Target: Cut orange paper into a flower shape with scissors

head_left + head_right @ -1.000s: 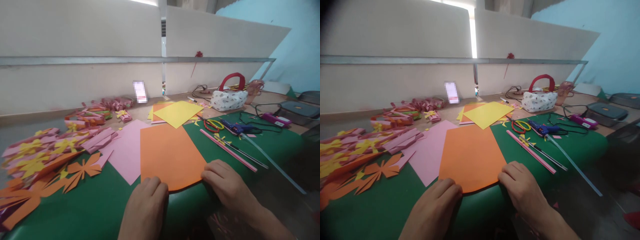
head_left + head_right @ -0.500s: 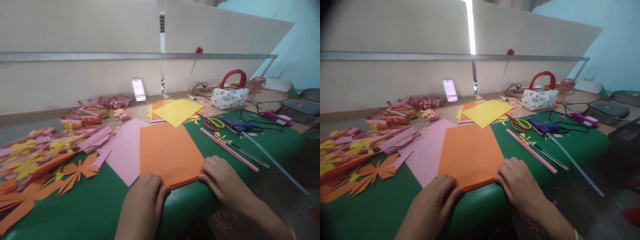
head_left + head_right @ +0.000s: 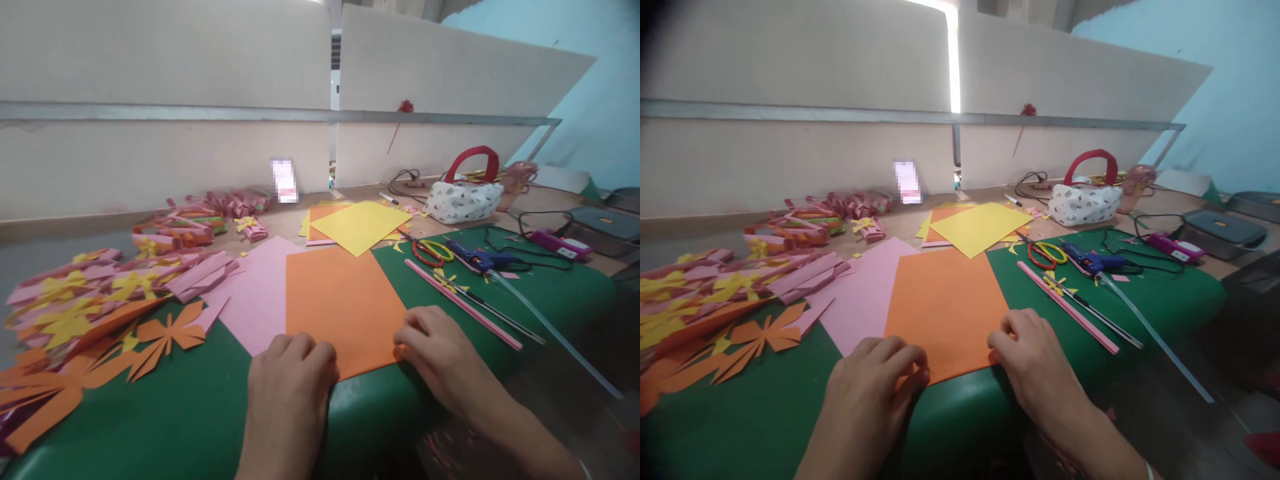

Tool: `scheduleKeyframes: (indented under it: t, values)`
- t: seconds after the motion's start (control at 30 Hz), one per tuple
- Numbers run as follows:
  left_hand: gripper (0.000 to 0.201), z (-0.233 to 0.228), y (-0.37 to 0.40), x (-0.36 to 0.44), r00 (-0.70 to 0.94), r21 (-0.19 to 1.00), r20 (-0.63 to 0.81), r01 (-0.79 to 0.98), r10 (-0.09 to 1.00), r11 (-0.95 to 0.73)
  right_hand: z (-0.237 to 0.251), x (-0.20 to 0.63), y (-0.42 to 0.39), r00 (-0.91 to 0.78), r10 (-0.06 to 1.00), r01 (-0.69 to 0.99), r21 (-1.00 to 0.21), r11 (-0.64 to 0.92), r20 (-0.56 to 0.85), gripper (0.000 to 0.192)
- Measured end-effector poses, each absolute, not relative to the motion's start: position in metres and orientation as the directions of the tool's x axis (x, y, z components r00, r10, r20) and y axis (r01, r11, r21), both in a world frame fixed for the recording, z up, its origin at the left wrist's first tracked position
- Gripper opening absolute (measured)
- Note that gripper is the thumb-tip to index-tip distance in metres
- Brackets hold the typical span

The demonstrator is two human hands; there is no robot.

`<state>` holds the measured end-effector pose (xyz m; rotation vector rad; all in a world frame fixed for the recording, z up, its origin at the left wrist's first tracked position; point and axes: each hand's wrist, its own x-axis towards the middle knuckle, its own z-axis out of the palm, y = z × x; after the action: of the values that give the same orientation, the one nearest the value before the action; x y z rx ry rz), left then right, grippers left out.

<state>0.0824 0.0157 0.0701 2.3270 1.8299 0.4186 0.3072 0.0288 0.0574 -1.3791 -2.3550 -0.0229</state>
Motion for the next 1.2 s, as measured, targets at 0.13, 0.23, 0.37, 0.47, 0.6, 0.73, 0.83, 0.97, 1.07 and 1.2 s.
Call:
scheduleKeyframes:
  t: [0.13,0.23,0.37,0.47,0.6,0.73,0.83,0.97,1.07,1.2]
  values:
    - [0.021,0.059,0.007,0.093,0.444,0.185,0.28,0.845,0.851,-0.501,0.059,0.294,0.018,-0.639,0.653,0.687,-0.08,0.722,0.407,0.032]
    - [0.026,0.051,0.0,0.1,0.475,0.132,0.302,0.838,0.827,-0.529,0.056,0.292,0.013,-0.674,0.611,0.655,-0.046,0.754,0.415,0.038]
    - [0.035,0.048,-0.005,0.101,0.456,0.098,0.288,0.86,0.842,-0.5,0.049,0.307,0.008,-0.624,0.628,0.697,-0.033,0.717,0.466,0.032]
    - [0.045,0.049,-0.005,0.098,0.467,0.095,0.277,0.856,0.839,-0.508,0.043,0.327,0.003,-0.565,0.647,0.757,0.008,0.654,0.512,0.03]
    - [0.048,0.053,-0.005,0.1,0.507,0.072,0.264,0.838,0.82,-0.541,0.042,0.34,-0.003,-0.501,0.675,0.832,0.086,0.548,0.541,0.032]
    - [0.033,0.058,-0.008,0.115,0.483,0.031,0.219,0.865,0.848,-0.501,0.043,0.321,-0.005,-0.511,0.659,0.811,0.057,0.582,0.551,0.032]
    - [0.021,0.055,-0.01,0.126,0.493,0.029,0.23,0.859,0.839,-0.512,0.039,0.302,-0.006,-0.562,0.588,0.736,0.028,0.676,0.581,0.03]
    - [0.046,0.037,-0.012,0.13,0.544,0.018,0.381,0.804,0.748,-0.594,0.035,0.297,-0.005,-0.533,0.604,0.727,-0.044,0.685,0.593,0.028]
    - [0.048,0.028,-0.015,0.118,0.528,-0.032,0.419,0.822,0.739,-0.569,0.034,0.301,-0.004,-0.523,0.615,0.719,-0.083,0.69,0.59,0.026]
    - [0.045,0.03,-0.021,0.084,0.507,-0.129,0.444,0.853,0.739,-0.507,0.035,0.305,-0.003,-0.525,0.616,0.714,-0.09,0.694,0.587,0.029]
